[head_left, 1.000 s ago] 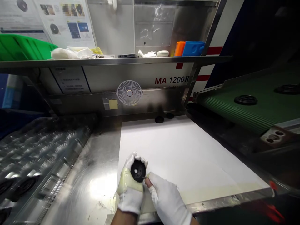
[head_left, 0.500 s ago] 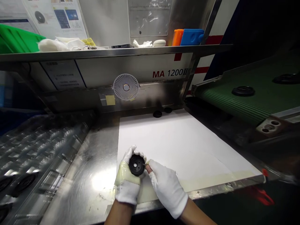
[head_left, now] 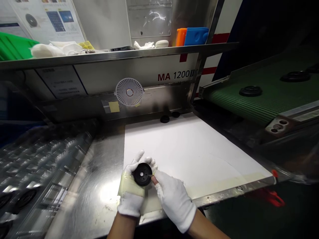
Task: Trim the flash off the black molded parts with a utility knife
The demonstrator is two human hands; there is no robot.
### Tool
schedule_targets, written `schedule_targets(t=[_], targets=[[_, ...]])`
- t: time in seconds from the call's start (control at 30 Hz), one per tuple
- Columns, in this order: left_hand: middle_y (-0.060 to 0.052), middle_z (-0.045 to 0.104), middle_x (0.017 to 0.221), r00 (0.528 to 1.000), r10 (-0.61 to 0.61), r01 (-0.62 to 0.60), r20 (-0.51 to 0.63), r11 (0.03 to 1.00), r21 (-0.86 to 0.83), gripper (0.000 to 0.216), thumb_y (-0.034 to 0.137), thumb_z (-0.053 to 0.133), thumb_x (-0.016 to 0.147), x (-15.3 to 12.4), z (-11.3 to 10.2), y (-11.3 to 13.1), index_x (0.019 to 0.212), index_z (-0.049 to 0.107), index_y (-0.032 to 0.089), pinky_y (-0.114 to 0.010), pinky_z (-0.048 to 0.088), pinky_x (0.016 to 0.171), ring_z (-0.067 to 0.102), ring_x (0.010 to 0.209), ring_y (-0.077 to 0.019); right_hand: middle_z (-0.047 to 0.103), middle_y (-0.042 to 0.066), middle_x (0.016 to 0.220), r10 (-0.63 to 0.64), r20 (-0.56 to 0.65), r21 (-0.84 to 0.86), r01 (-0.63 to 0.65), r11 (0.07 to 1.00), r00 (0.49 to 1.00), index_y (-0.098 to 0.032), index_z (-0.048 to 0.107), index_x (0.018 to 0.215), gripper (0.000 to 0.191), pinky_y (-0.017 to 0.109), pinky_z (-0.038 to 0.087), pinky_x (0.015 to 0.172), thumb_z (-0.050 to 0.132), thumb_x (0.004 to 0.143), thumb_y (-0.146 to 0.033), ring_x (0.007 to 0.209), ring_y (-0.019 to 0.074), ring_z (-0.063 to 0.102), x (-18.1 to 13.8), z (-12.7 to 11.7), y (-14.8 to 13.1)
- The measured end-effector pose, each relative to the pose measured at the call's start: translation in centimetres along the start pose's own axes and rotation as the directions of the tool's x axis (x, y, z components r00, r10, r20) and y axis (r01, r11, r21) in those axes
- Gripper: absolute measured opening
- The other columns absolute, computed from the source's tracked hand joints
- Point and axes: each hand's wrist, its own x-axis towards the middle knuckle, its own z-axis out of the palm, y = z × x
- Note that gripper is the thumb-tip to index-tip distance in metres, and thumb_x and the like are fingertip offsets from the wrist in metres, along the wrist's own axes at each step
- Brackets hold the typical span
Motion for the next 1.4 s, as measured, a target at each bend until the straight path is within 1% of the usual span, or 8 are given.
schedule_targets(t=[0.13,0.4,0.5,0.6,0.93,1.1,1.23,1.4], targets=[[-0.003,0.055,0.067,0.997,0.025,-0.031,-0.078,0.997,-0.075,0.015,0.013,0.058,0.075,0.6,0.3,-0.1,0.089,0.062,0.014,-0.029,0.051,0.064,0.057,0.067,-0.0148,0.06,-0.003,0.071,0.02,-0.007,-0.054,-0.02,0.998,1.0,-0.026,0.051,0.085,0.014,0.031,0.025,0.056,0.039,0.092,-0.026,0.063,0.017,0.057,0.1,0.2,0.2],[-0.001,0.059,0.078,0.963,0.233,-0.249,-0.138,0.962,-0.113,0.013,0.013,0.058,0.078,0.5,0.9,-0.7,0.09,0.061,0.017,-0.03,0.052,0.08,0.058,0.075,-0.0118,0.06,-0.003,0.07,0.028,0.017,0.021,-0.029,0.999,0.999,-0.024,0.05,0.079,0.021,0.029,0.026,0.055,0.036,0.094,-0.03,0.063,0.0163,0.056,-0.5,0.7,-1.5],[-0.013,0.061,0.101,0.994,0.101,-0.1,-0.047,0.995,0.03,0.033,0.018,0.052,0.078,-0.2,0.5,-0.2,0.111,0.058,0.016,-0.041,0.052,0.08,0.059,0.094,-0.0248,0.061,-0.002,0.073,0.015,0.003,0.007,-0.015,1.0,1.0,-0.025,0.051,0.084,0.018,0.03,0.026,0.056,0.037,0.094,-0.029,0.064,0.0166,0.057,-0.4,0.5,-1.1],[-0.011,0.061,0.088,1.0,-0.006,0.007,-0.028,0.999,0.034,0.033,0.018,0.049,0.076,-0.3,0.0,0.1,0.107,0.06,0.014,-0.037,0.053,0.071,0.06,0.083,-0.0231,0.061,-0.002,0.074,0.031,-0.019,-0.032,-0.032,0.999,0.999,-0.024,0.052,0.087,0.014,0.03,0.026,0.056,0.04,0.092,-0.026,0.064,0.0166,0.057,-0.2,0.3,-0.3],[0.0,0.057,0.072,0.968,0.206,-0.214,-0.142,0.976,-0.042,0.011,0.013,0.059,0.076,0.9,0.4,-0.5,0.087,0.061,0.016,-0.029,0.052,0.074,0.058,0.07,-0.0119,0.059,-0.003,0.068,0.032,0.006,-0.006,-0.032,0.999,0.999,-0.023,0.05,0.077,0.018,0.029,0.024,0.054,0.042,0.092,-0.027,0.06,0.0154,0.054,-0.8,0.7,-2.0],[-0.015,0.062,0.093,0.998,0.015,-0.012,-0.053,0.998,0.061,0.035,0.015,0.051,0.073,-0.1,0.5,0.4,0.108,0.059,0.013,-0.042,0.054,0.07,0.061,0.086,-0.0271,0.061,-0.003,0.074,0.02,-0.023,0.013,-0.02,1.0,1.0,-0.024,0.052,0.083,0.015,0.03,0.026,0.056,0.041,0.093,-0.026,0.064,0.0156,0.056,-0.4,0.2,-0.8],[-0.005,0.057,0.068,0.997,0.018,-0.016,-0.069,0.999,0.032,0.02,0.013,0.055,0.073,0.7,0.3,0.1,0.091,0.062,0.014,-0.03,0.052,0.061,0.058,0.065,-0.0167,0.06,-0.003,0.071,0.066,-0.039,-0.023,-0.067,0.998,0.997,-0.024,0.052,0.084,0.011,0.03,0.025,0.056,0.044,0.091,-0.022,0.063,0.0156,0.055,-0.1,-0.1,-0.1],[0.001,0.055,0.067,0.989,0.121,-0.124,-0.08,0.992,-0.036,0.007,0.016,0.063,0.075,1.5,0.0,-0.8,0.082,0.062,0.017,-0.027,0.053,0.069,0.056,0.065,-0.011,0.059,-0.003,0.068,0.058,-0.01,-0.03,-0.058,0.998,0.998,-0.025,0.051,0.081,0.013,0.031,0.023,0.055,0.042,0.09,-0.023,0.061,0.0159,0.055,-0.8,0.5,-1.2]])
